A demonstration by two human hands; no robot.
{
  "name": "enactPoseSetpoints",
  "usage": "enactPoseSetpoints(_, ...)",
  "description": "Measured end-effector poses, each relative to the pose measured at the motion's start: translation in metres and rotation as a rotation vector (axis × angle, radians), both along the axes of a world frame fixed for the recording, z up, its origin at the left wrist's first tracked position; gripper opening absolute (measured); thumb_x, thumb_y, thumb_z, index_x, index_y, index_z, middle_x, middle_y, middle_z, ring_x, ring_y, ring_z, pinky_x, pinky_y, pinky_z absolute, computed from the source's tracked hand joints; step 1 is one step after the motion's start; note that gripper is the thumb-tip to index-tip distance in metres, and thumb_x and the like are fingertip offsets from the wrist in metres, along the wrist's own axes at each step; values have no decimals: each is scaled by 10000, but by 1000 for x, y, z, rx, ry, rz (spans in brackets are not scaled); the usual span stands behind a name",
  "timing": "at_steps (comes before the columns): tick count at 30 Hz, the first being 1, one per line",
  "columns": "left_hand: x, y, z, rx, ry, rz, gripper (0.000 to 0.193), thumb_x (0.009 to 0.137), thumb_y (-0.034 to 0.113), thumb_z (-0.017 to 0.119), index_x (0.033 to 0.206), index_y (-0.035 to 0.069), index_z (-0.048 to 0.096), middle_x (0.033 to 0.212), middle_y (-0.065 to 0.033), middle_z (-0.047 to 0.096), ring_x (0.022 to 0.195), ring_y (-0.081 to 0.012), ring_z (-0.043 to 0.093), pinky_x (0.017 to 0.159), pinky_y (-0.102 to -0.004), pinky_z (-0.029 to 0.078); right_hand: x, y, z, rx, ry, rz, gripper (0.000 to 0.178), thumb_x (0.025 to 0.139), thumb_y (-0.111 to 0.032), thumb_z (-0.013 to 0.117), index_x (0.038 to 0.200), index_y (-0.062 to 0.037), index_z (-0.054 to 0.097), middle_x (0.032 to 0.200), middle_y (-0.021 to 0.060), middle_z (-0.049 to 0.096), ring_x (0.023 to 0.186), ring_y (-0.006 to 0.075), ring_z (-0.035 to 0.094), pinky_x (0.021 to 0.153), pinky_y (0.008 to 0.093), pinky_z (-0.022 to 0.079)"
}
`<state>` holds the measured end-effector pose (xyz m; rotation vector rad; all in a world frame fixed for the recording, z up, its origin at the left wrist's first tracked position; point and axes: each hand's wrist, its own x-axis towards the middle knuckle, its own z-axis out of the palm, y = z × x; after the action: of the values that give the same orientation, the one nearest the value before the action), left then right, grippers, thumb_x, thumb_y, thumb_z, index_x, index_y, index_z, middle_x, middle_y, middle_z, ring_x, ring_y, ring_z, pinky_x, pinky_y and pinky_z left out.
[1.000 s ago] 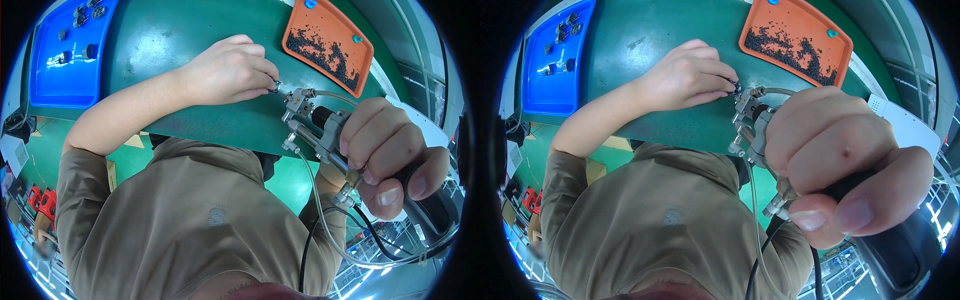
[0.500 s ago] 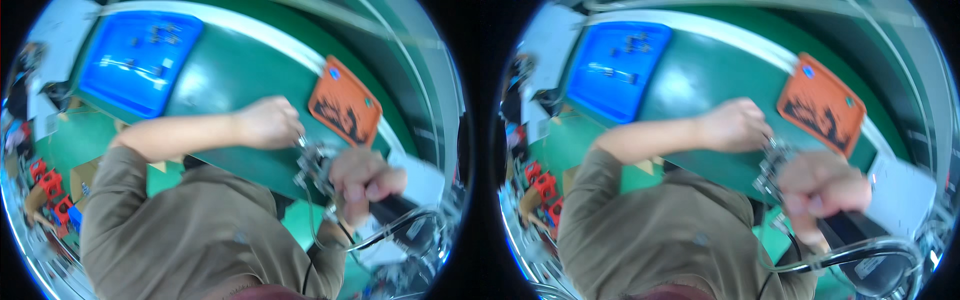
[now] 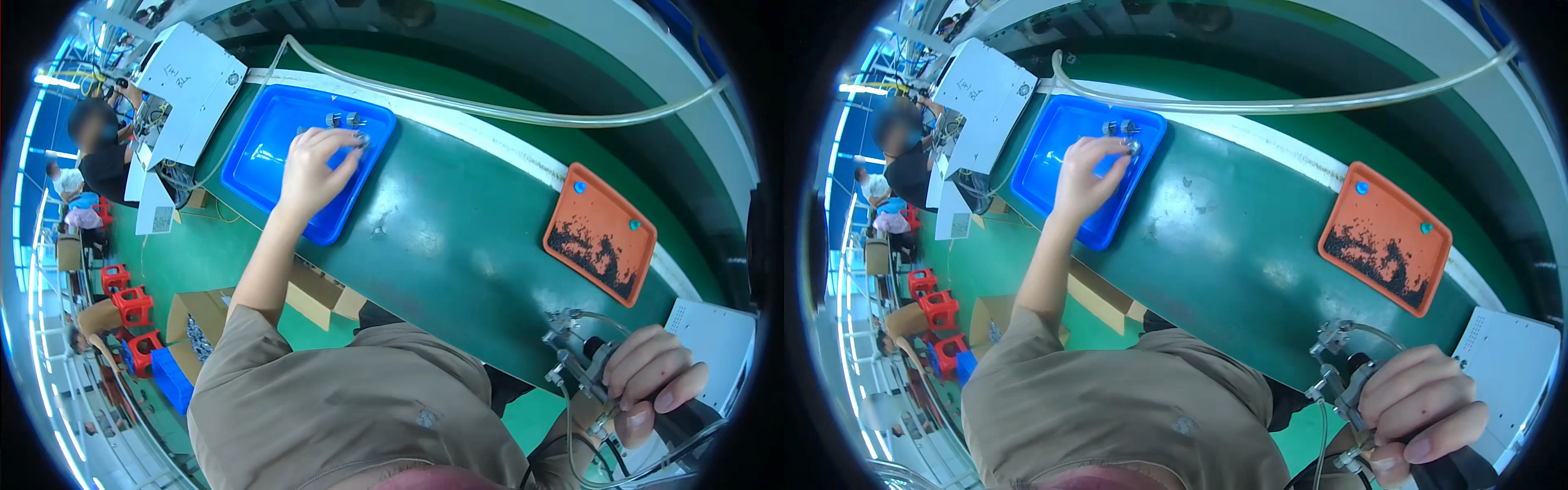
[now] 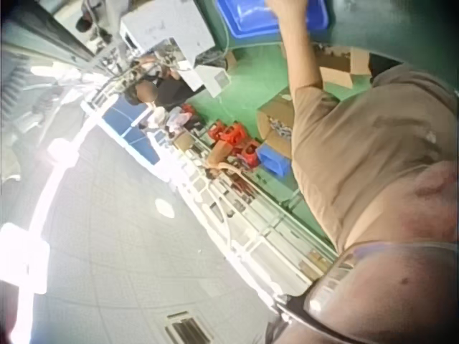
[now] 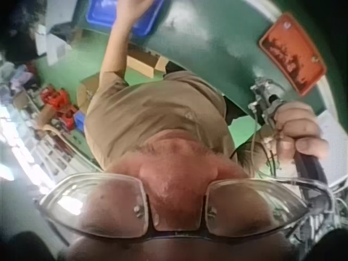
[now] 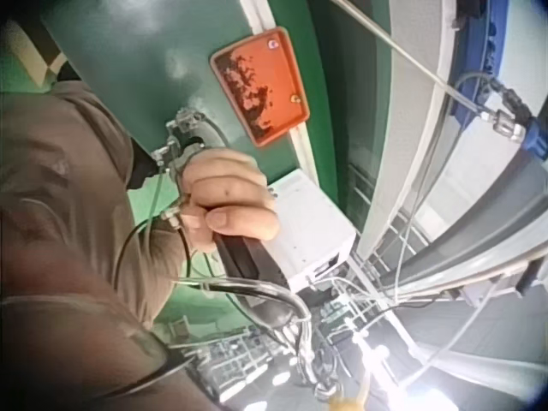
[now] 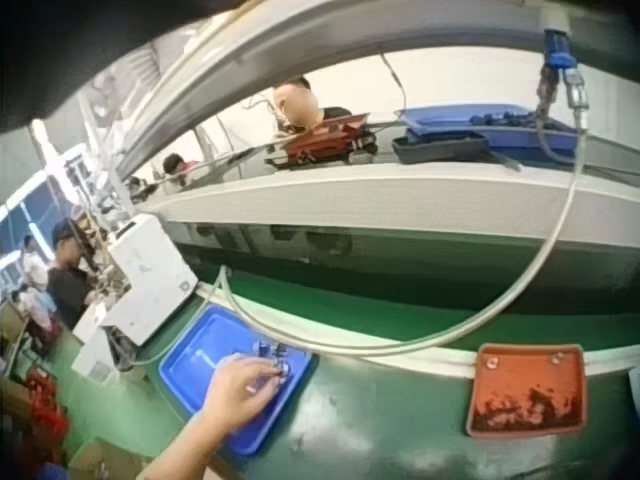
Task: The recorder uses a pneumatic or manual press tool to insert small black pins or components into larger metallic industrial parts at a workbench.
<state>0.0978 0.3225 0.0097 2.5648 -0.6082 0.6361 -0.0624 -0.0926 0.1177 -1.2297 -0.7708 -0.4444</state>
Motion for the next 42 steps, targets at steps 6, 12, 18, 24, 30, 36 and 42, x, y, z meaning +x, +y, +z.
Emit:
enactPoseSetpoints(6, 9, 18, -7, 135, -21, 48, 129, 810, 131, 761, 923, 75, 735, 1051, -86, 750, 999, -293, 683, 932, -411, 502, 13, -16, -5, -64, -44, 30, 335, 812, -86, 769, 1005, -109, 496, 615, -10, 587, 475, 114, 585, 465, 251, 536)
enactPoseSetpoints(12, 164, 78, -22, 14, 120, 177, 419, 903, 189, 661, 1289, 30, 627, 1429, -306, 523, 1384, -426, 469, 1138, -458, 397, 15, -4, -2, -100, -24, 38, 315, 813, -82, 764, 984, -99, 500, 587, -7, 570, 434, 124, 564, 443, 264, 529)
enactPoseSetpoints(18, 299, 148, -74, 55, 204, 599, 563, 886, 200, 537, 1417, 13, 534, 1463, -296, 491, 1421, -429, 406, 1200, -456, 316, 13, -1, -3, -92, 8, -39, 313, 798, -67, 763, 969, -90, 502, 561, 2, 559, 405, 139, 537, 407, 274, 495)
enactPoseSetpoints(24, 313, 181, -79, 140, 271, 731, 725, 889, 171, 560, 1549, 3, 310, 1364, -301, 584, 1305, -434, 544, 1127, -452, 419, 17, 3, -1, -62, 52, -110, 317, 776, -43, 769, 956, -85, 511, 525, 4, 536, 382, 153, 514, 386, 283, 468)
enactPoseSetpoints(30, 320, 158, -78, 199, 266, 598, 771, 898, 325, 684, 1534, 25, 367, 1309, -296, 622, 1235, -414, 602, 1059, -453, 475, 11, 1, 5, -79, 121, -75, 341, 787, -44, 826, 951, -80, 529, 553, 17, 559, 408, 175, 525, 421, 302, 467)
enactPoseSetpoints(36, 298, 156, -74, 195, 268, 605, 451, 838, 433, 728, 1030, 24, 729, 1006, -214, 735, 1009, -386, 697, 901, -463, 543, 9, -7, 5, -112, 109, 31, 360, 768, 11, 804, 1000, -67, 541, 603, 34, 585, 460, 209, 563, 452, 336, 477)
enactPoseSetpoints(42, 246, 28, -45, -22, 290, 127, 406, 842, 442, 765, 947, 53, 720, 899, -149, 724, 839, -357, 690, 750, -438, 541, 16, -23, -2, -222, 63, 71, 296, 909, -152, 687, 1118, -149, 477, 679, -11, 543, 520, 137, 545, 506, 306, 478)
